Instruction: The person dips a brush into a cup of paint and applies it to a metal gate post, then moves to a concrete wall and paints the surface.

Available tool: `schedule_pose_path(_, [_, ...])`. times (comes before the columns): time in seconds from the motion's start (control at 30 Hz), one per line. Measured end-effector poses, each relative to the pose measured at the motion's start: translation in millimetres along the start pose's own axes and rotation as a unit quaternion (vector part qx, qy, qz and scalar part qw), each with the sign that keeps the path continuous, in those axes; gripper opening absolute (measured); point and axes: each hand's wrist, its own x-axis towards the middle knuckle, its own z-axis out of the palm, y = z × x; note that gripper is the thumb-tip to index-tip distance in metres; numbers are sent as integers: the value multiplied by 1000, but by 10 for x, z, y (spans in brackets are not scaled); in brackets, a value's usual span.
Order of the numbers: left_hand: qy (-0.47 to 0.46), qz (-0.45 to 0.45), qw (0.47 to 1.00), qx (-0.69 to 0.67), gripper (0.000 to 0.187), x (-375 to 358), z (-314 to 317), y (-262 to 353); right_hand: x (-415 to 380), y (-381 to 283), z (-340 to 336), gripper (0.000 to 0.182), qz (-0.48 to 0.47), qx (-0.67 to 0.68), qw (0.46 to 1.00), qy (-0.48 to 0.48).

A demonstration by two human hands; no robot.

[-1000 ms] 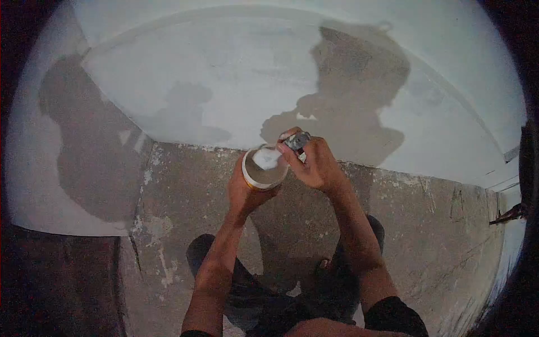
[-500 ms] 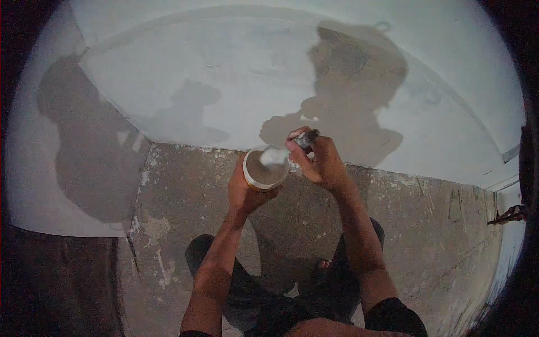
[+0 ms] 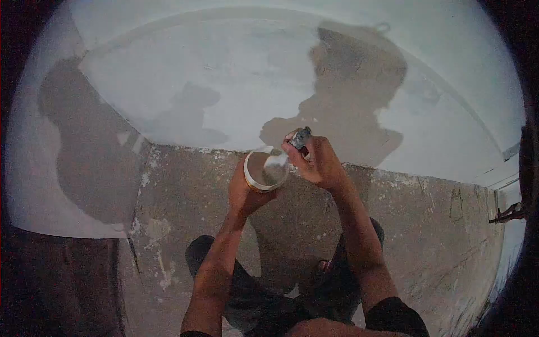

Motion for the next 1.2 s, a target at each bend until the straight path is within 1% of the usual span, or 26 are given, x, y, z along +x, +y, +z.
schedule_pose_path(0.07, [-30, -33, 999, -15, 94, -21, -55, 125, -35, 45, 9, 18, -1, 17, 1000, 5])
schedule_pose_path(0.13, [-35, -47, 998, -22, 94, -37, -72, 135, -35, 51, -36, 20, -4, 32, 999, 10])
schedule_pose_path(0.2, [-42, -58, 997, -30, 95, -45, -61, 166, -50, -35, -159, 24, 36, 10, 999, -7])
schedule_pose_path(0.23, [-44, -61, 997, -4, 95, -41, -49, 185, -62, -42, -179, 24, 36, 7, 999, -4])
schedule_pose_path(0.3, [-45, -57, 997, 18, 96, -25, -18, 190, -56, -48, -219, 24, 119, 78, 988, 63])
schedule_pose_path(0.33, [-34, -75, 997, 5, 97, -40, 5, 153, -54, -35, -270, 24, 117, 75, 988, 65])
schedule_pose_path(0.37, [-24, -94, 995, -7, 99, -56, 25, 103, -53, -13, -330, 25, 110, 98, 986, 81])
schedule_pose_path(0.43, [-23, -75, 997, -10, 99, -55, 99, -51, -37, 4, -450, 26, 101, 118, 983, 102])
schedule_pose_path(0.5, [-21, -57, 998, -13, 99, -40, 89, -4, -3, -35, -574, 32, 62, 139, 974, 165])
schedule_pose_path(0.53, [-14, -52, 998, -9, 99, -65, 61, 39, 9, -80, -632, 33, 32, 151, 969, 193])
schedule_pose_path(0.57, [-9, -48, 999, -5, 99, -64, 39, 91, 32, -93, -677, 33, 31, 149, 968, 197])
schedule_pose_path(0.6, [-12, -44, 999, -6, 99, -72, 31, 104, 42, -108, -725, 32, 8, 163, 959, 231])
schedule_pose_path(0.67, [-36, -115, 993, -8, 100, -73, 19, 108, 95, -102, -807, 33, -19, 171, 944, 282])
schedule_pose_path(0.7, [-38, -111, 993, -6, 100, -72, 33, 117, 136, -116, -836, 33, -21, 171, 943, 286])
schedule_pose_path(0.77, [-34, -110, 993, -38, 102, -83, 46, 111, 225, -158, -840, 36, -53, 129, 930, 341])
schedule_pose_path(0.8, [-37, -108, 993, -34, 102, -97, 49, 115, 247, -150, -850, 36, -54, 130, 928, 346])
schedule_pose_path(0.87, [-13, -75, 997, 27, 102, -130, 53, 119, 274, -142, -864, 38, -75, 155, 918, 357])
schedule_pose_path(0.97, [-22, -64, 998, -4, 99, -104, 75, 27, 372, -148, -858, 38, -65, 151, 918, 361])
schedule_pose_path(1.1, [-10, -55, 998, 21, 99, -203, 56, -55, 389, -114, -850, 37, -79, 166, 914, 362])
schedule_pose_path(1.2, [-4, -23, 999, 33, 100, -206, -5, 38, 413, -54, -889, 37, -91, 161, 911, 369])
